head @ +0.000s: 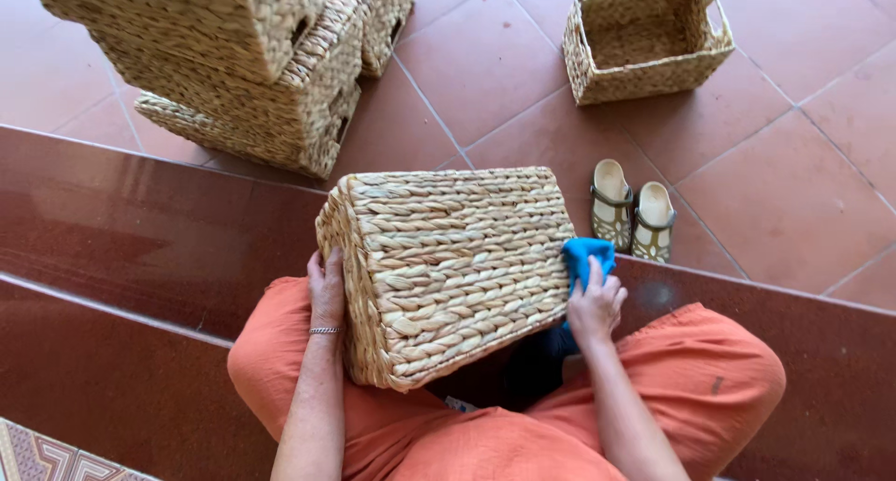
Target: The person sits on the floor and wipes the exterior and interior surfaces of a woven basket using a blue cloth. They rotate the basket to clean all sides and then place it aside before picking up another basket to repeat the process.
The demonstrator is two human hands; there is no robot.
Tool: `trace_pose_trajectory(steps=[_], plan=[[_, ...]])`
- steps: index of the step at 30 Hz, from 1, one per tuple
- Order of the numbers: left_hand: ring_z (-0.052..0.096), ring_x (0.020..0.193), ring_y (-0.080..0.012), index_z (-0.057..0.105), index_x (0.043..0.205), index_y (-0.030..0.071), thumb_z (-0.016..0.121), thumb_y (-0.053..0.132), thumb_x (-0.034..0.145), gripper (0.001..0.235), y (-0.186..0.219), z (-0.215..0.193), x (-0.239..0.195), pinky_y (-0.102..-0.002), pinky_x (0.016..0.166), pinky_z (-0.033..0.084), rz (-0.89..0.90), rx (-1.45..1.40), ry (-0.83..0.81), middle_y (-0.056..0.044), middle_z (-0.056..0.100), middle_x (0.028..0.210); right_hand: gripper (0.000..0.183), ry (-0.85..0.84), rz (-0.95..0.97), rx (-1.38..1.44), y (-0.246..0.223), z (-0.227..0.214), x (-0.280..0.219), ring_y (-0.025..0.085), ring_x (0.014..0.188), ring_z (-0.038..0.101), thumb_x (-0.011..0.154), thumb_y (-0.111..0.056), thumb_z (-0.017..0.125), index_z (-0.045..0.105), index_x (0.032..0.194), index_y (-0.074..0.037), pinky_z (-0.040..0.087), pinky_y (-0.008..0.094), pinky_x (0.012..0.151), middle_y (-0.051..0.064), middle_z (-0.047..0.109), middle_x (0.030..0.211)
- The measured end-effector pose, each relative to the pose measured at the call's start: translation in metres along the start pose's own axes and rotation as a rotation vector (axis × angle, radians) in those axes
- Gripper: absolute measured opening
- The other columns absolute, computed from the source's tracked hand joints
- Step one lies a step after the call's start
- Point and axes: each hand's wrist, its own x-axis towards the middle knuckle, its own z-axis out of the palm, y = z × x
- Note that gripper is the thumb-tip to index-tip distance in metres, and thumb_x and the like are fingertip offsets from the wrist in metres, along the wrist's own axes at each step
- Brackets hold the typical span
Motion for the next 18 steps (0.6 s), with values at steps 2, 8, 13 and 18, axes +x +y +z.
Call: trace_pose_trajectory(steps=[2,8,13,18], plan=[[0.061,0.112,-0.0193,0.038,0.151,0.001,0.067,0.045,0.094,0.078,0.013,0.001,-0.005,-0.033,0.094,0.051,-0.095,-0.01,-0.026,-0.017,0.062,0.131,0.053,-0.033,-0.101,0.162,-0.034,-0.023,-0.03,0.042,0.108,0.053,0.092,-0.022,0.066,0.058,0.144,-0.019,0.047,0.051,0.093,0.02,0.059,0.117],[0.06,0.12,-0.0215,0.031,0.158,0.003,0.06,0.033,0.099,0.072,0.068,0.015,-0.04,-0.038,0.099,0.051,-0.064,-0.526,-0.376,-0.014,0.056,0.143,0.053,0.032,-0.6,0.59,-0.139,-0.135,-0.067,0.039,0.108,0.057,0.083,-0.001,0.068,0.061,0.135,-0.009,0.046,0.047,0.097,0.019,0.061,0.12],[0.059,0.127,-0.0222,0.03,0.158,0.007,0.057,0.032,0.099,0.07,0.077,0.038,-0.084,-0.037,0.106,0.048,-0.051,-0.642,-0.622,-0.009,0.053,0.15,0.049,0.015,-0.595,0.661,-0.149,-0.155,-0.001,0.038,0.114,0.059,0.092,-0.001,0.066,0.058,0.14,-0.008,0.045,0.045,0.104,0.017,0.064,0.123],[0.07,0.106,-0.0191,0.057,0.138,0.001,0.056,0.042,0.099,0.056,0.052,0.067,-0.127,-0.035,0.09,0.057,-0.447,-0.763,-0.503,-0.011,0.07,0.124,0.048,-0.045,-0.348,0.632,-0.121,-0.127,0.038,0.035,0.121,0.06,0.093,-0.003,0.065,0.058,0.14,-0.007,0.043,0.043,0.105,0.018,0.066,0.125]])
